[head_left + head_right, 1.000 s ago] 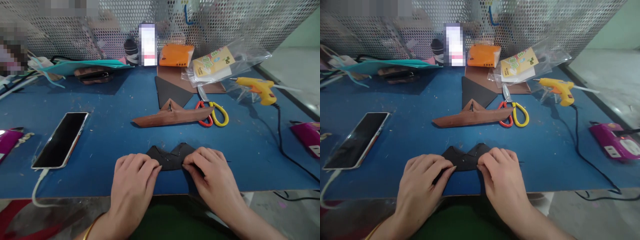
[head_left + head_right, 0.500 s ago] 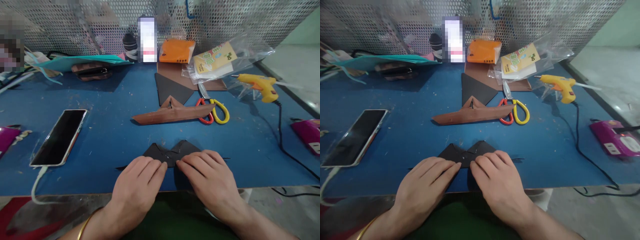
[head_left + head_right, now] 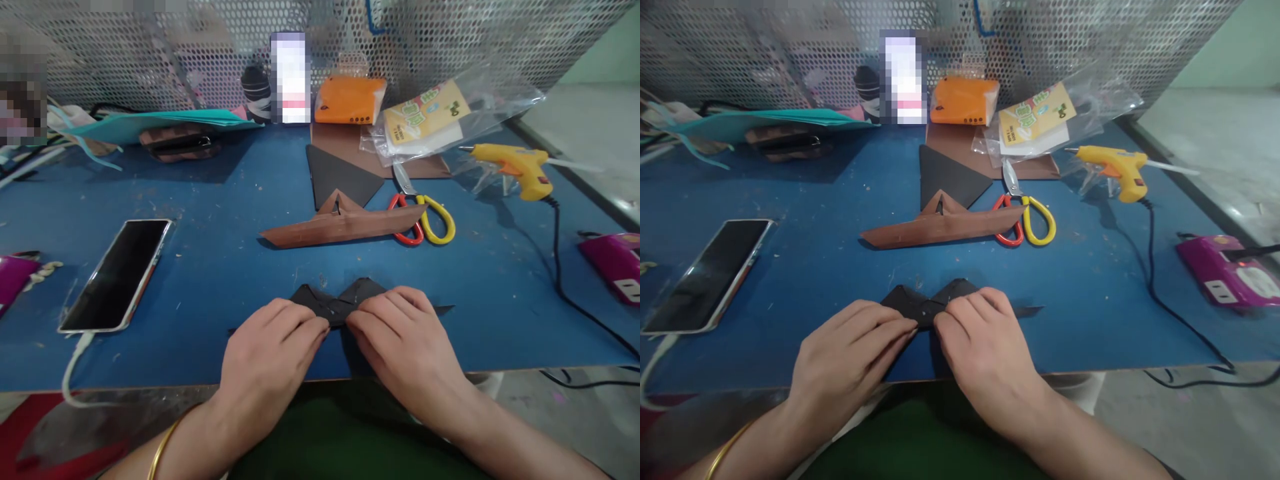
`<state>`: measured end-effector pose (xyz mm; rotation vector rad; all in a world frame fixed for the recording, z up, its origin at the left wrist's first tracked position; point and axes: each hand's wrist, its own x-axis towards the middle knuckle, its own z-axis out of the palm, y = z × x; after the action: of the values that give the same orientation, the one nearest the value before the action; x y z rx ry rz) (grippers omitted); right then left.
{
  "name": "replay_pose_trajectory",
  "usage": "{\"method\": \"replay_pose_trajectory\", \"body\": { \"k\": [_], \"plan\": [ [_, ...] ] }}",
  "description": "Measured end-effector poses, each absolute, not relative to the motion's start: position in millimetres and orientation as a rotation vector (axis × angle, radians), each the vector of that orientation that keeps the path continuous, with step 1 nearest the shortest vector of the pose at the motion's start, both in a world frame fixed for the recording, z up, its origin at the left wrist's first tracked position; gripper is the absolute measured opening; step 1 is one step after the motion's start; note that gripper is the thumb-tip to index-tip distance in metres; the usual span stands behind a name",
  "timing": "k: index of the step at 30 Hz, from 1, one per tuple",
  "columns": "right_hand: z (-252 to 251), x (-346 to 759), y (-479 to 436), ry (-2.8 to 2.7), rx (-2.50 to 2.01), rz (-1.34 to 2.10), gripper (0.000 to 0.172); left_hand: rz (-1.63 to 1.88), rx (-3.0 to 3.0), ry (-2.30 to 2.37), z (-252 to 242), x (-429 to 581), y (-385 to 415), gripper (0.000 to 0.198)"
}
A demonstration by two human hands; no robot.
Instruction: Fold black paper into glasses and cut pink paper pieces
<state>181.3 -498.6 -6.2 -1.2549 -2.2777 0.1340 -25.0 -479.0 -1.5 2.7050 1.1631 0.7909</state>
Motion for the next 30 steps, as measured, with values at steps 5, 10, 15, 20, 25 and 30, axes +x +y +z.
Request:
{"method": "replay_pose_trajectory", "body": {
  "k": [5,10,15,20,25,30],
  "plan": [
    [1,176,-492,-2.155,-1.461,0.360,0.023,0.749,2.419,1.324,3,-25,-474,0.018],
    [5,173,-489,-2.170,-1.525,0.337,0.021,0.629,2.409,1.378,6,-24,-469,0.020],
    [6,173,-487,-2.089,-1.564,0.379,0.018,0.616,2.393,1.442,8,-24,-464,0.020],
    [6,173,-484,-2.104,-1.594,0.368,0.023,0.618,2.361,1.524,8,-30,-461,0.021],
    [7,173,-481,-2.150,-1.593,0.360,0.024,0.649,2.403,1.519,8,-41,-463,0.019],
    [9,174,-479,-2.149,-1.590,0.355,0.023,0.602,2.331,1.505,6,-45,-461,0.011]
  ]
}}
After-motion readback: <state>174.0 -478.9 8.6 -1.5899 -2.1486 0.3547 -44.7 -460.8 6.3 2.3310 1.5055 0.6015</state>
